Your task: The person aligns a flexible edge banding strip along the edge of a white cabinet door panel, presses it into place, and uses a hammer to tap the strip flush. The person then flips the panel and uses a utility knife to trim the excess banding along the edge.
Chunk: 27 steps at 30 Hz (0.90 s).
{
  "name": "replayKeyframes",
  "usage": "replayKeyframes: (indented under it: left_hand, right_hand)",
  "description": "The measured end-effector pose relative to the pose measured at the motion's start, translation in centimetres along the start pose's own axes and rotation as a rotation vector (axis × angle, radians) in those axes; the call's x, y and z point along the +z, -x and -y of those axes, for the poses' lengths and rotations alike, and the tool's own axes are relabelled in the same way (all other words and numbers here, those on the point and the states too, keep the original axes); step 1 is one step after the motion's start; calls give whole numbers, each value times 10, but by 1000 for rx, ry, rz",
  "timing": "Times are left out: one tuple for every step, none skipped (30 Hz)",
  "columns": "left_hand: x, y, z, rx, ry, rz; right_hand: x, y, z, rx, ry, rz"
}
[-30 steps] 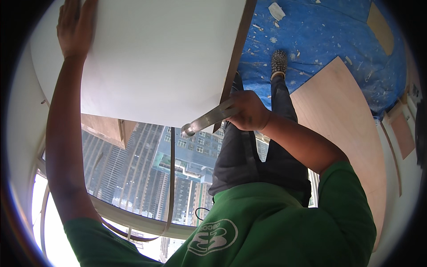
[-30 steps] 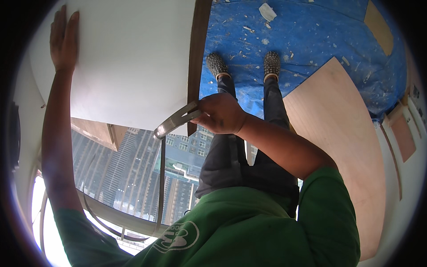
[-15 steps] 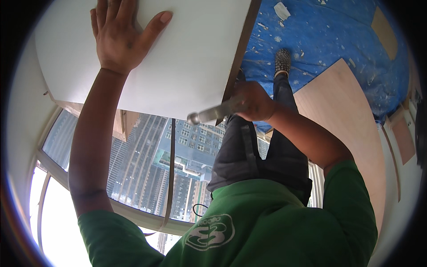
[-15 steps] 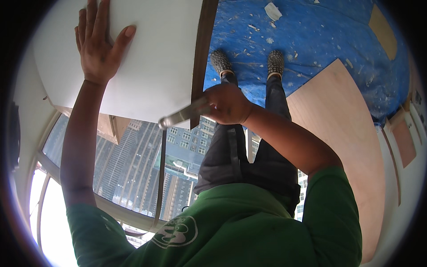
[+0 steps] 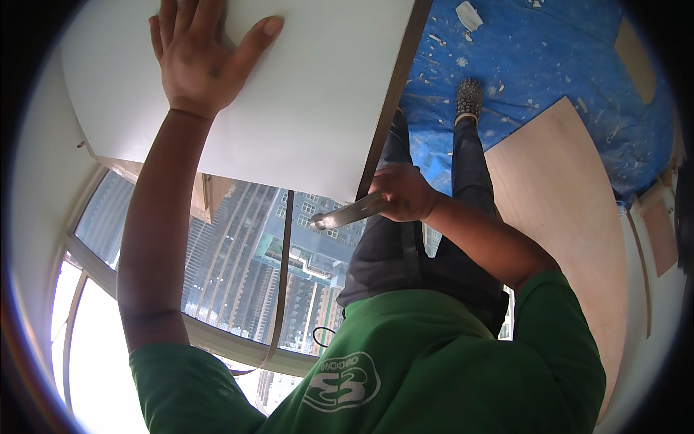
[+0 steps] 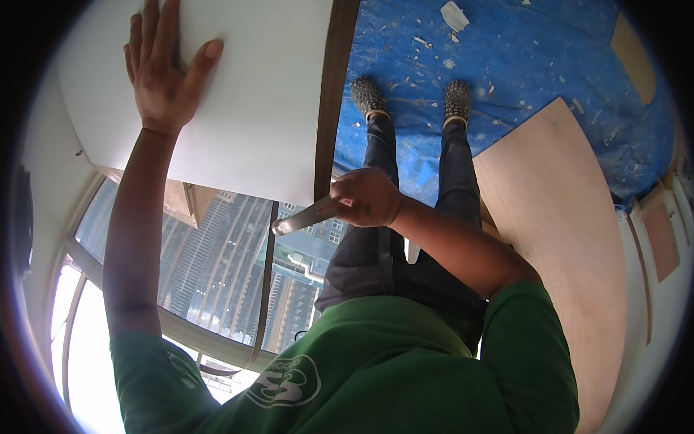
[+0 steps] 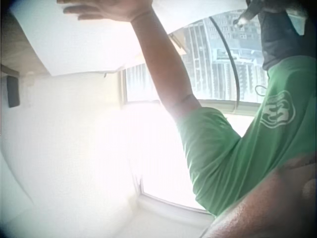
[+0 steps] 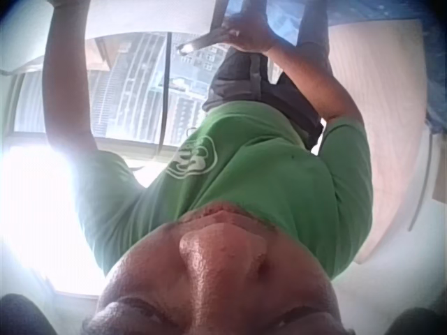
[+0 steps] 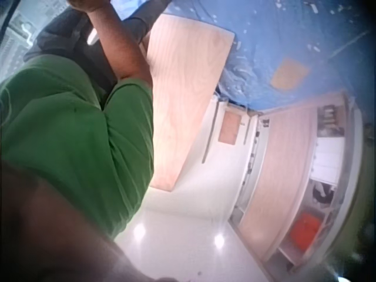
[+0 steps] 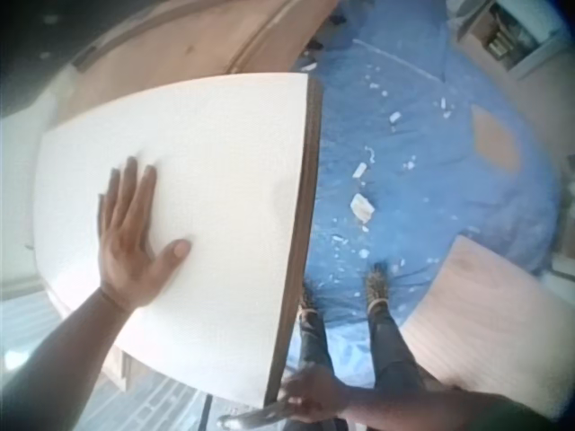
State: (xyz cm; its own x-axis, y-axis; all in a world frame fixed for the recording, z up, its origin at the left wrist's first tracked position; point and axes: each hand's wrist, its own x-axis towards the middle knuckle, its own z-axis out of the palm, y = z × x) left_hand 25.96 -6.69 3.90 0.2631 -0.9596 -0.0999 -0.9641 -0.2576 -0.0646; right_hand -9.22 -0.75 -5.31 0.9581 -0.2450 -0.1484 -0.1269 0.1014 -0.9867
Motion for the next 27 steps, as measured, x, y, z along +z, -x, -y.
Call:
replayKeyframes:
  left_hand:
    - [0,0,1,1,9,-2]
    - [0,0,2,3,17,-4]
    - [1,1,3,10,10,-4]
    - [1,2,4,18,2,-3]
    - [1,3,5,25,-7,-2]
    - [1,2,7,28,-4,-10]
    - [2,2,7,31,-1,-17]
    - [3,1,9,34,3,-24]
    - [6,2,11,45,-10,-42]
    - [9,2,13,59,-25,-61]
    - [12,2,14,73,-39,-80]
    - [14,1,14,116,23,-147]
    - [17,0,14,157,86,-214]
    - [19,-1,14,198,150,-281]
    - [20,-1,16,184,140,-262]
    - [20,0,19,169,130,-242]
    - [20,1,20,153,121,-222]
    - [21,0,20,156,132,-224]
    - [20,0,19,157,144,-226]
    - [20,0,18,158,156,-228]
    - [19,1,17,150,155,-222]
    - [19,1,16,145,154,-219]
    - [19,1,15,139,153,-215]
    - [19,1,16,139,150,-213]
    - [17,1,17,139,145,-210]
    - [16,1,17,138,140,-207]
    - [16,0,18,140,139,-205]
  right_hand:
    - [-1,3,3,39,64,73]
    - [-1,7,5,78,129,145]
    - [-1,14,8,81,99,141]
    - [-1,20,12,84,68,137]
    - [-1,24,13,87,37,134]
    - [-2,24,12,77,15,141]
    - [-7,21,14,69,-8,147]
    - [-11,17,16,60,-31,153]
    - [-15,12,15,43,-28,129]
    - [-17,5,12,25,-26,102]
    - [-19,-2,10,6,-24,75]
    - [-21,-7,8,-20,-40,60]
    - [-23,-13,6,-45,-53,46]
    - [-24,-16,5,-70,-66,33]
    - [-23,-17,5,-81,-43,21]
    - [-21,-17,6,-89,-19,9]
    - [-19,-17,5,-98,4,-1]
    - [-18,-16,2,-100,3,-18]
    - [-16,-17,0,-101,1,-33]
    - [-16,-16,-2,-102,-1,-48]
    - [-15,-16,-3,-102,-13,-78]
    - [-15,-19,-2,-102,-23,-111]
    - [-15,-23,-2,-103,-33,-143]
    - [-17,-27,-2,-105,-38,-164]
    - [-21,-33,-3,-108,-43,-185]
    - [-24,-39,-3,-111,-49,-205]
    - [-29,-44,-4,-88,-155,-228]
